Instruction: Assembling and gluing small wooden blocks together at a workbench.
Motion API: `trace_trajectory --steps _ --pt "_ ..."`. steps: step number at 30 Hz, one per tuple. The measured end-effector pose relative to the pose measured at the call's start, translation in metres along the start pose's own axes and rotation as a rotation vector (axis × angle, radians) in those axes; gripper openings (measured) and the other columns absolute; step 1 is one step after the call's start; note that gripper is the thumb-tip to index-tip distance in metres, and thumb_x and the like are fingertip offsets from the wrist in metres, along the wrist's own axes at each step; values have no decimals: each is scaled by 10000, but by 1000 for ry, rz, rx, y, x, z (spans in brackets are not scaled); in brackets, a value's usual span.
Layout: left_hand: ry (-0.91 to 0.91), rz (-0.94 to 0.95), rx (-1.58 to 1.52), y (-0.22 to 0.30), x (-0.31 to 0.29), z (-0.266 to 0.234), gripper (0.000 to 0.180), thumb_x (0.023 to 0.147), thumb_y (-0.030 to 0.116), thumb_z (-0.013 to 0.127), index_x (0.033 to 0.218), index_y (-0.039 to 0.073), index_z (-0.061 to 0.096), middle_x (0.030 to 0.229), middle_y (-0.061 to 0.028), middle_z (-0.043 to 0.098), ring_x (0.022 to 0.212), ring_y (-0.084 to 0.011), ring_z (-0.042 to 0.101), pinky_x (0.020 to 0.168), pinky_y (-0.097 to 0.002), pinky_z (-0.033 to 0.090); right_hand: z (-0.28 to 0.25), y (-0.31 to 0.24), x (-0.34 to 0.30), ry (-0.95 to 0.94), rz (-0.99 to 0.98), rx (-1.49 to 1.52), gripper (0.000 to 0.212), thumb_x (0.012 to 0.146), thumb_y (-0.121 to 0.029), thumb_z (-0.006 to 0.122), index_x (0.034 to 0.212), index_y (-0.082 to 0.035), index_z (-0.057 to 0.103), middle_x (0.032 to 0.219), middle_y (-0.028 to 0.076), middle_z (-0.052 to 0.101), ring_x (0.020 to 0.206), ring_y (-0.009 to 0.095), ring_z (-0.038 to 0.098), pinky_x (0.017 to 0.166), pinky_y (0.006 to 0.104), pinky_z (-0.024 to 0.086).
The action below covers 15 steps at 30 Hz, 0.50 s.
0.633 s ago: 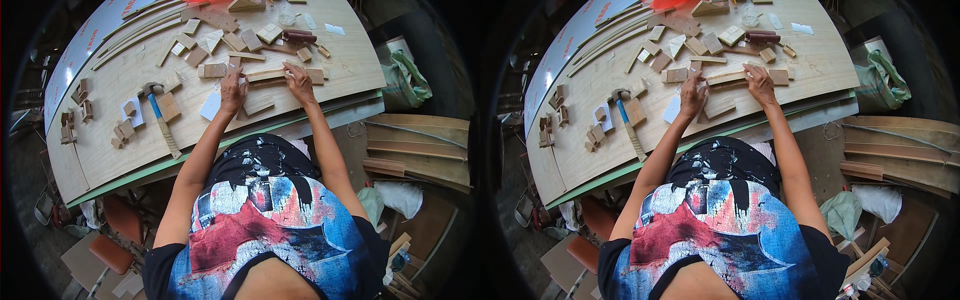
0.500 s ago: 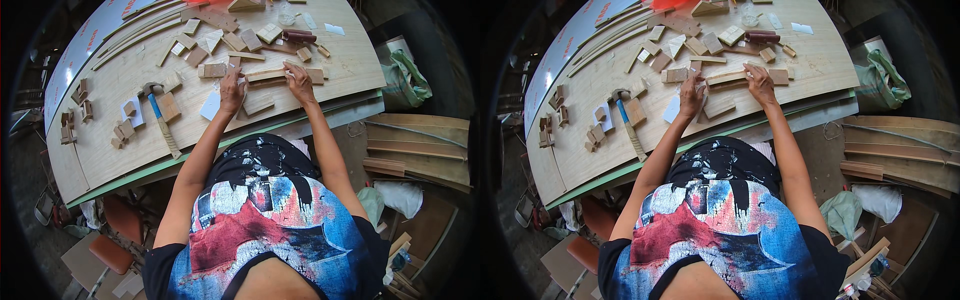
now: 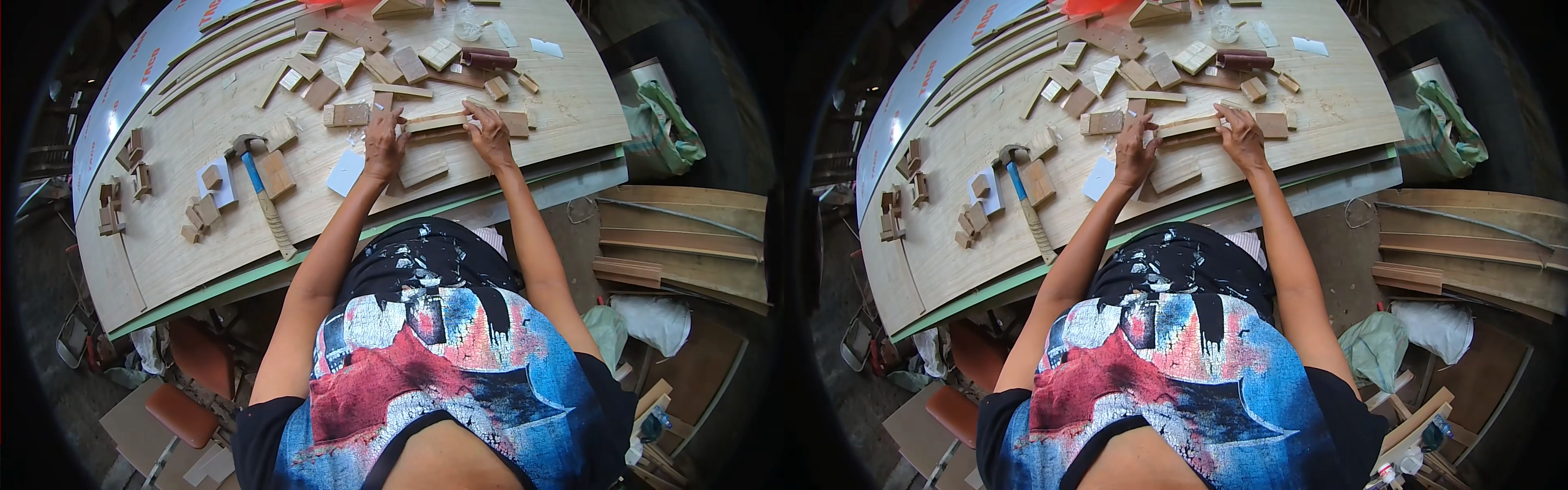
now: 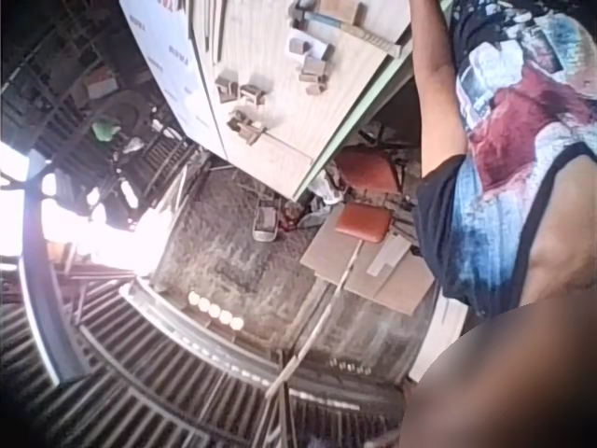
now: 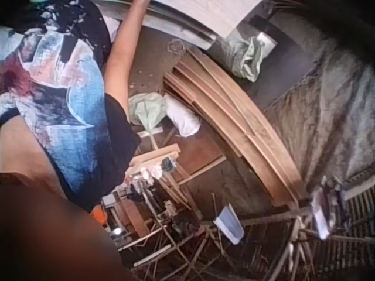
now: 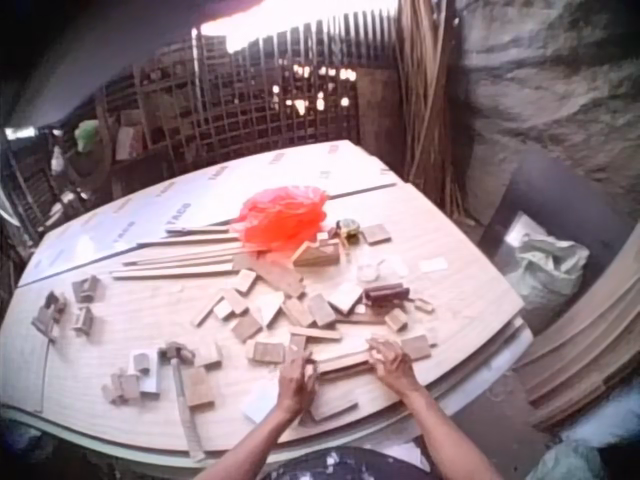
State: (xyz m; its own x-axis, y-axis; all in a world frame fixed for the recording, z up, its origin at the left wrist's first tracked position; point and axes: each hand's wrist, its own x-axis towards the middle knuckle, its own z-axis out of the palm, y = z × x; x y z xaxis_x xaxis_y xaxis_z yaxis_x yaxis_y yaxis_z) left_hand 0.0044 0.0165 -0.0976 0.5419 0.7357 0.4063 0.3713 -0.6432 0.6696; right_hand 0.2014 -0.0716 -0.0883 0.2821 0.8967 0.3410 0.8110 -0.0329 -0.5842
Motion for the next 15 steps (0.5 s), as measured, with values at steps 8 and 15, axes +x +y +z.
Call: trace_trajectory --steps 8,15 --pt "-30 -13 13 -2 1 1 456 663 15 611 1089 42 450 891 -88 565 849 -280 515 757 -353 398 -2 -3 0 6 -9 -9 442 638 6 602 1055 -109 512 849 28 581 807 213 533 725 305 425" --pt "30 21 31 -6 2 4 481 621 -1 624 1070 54 460 850 -67 560 814 -263 517 712 -354 393 -4 -8 0 6 3 24 435 628 10 615 1038 -103 525 852 36 585 809 217 535 722 311 426"
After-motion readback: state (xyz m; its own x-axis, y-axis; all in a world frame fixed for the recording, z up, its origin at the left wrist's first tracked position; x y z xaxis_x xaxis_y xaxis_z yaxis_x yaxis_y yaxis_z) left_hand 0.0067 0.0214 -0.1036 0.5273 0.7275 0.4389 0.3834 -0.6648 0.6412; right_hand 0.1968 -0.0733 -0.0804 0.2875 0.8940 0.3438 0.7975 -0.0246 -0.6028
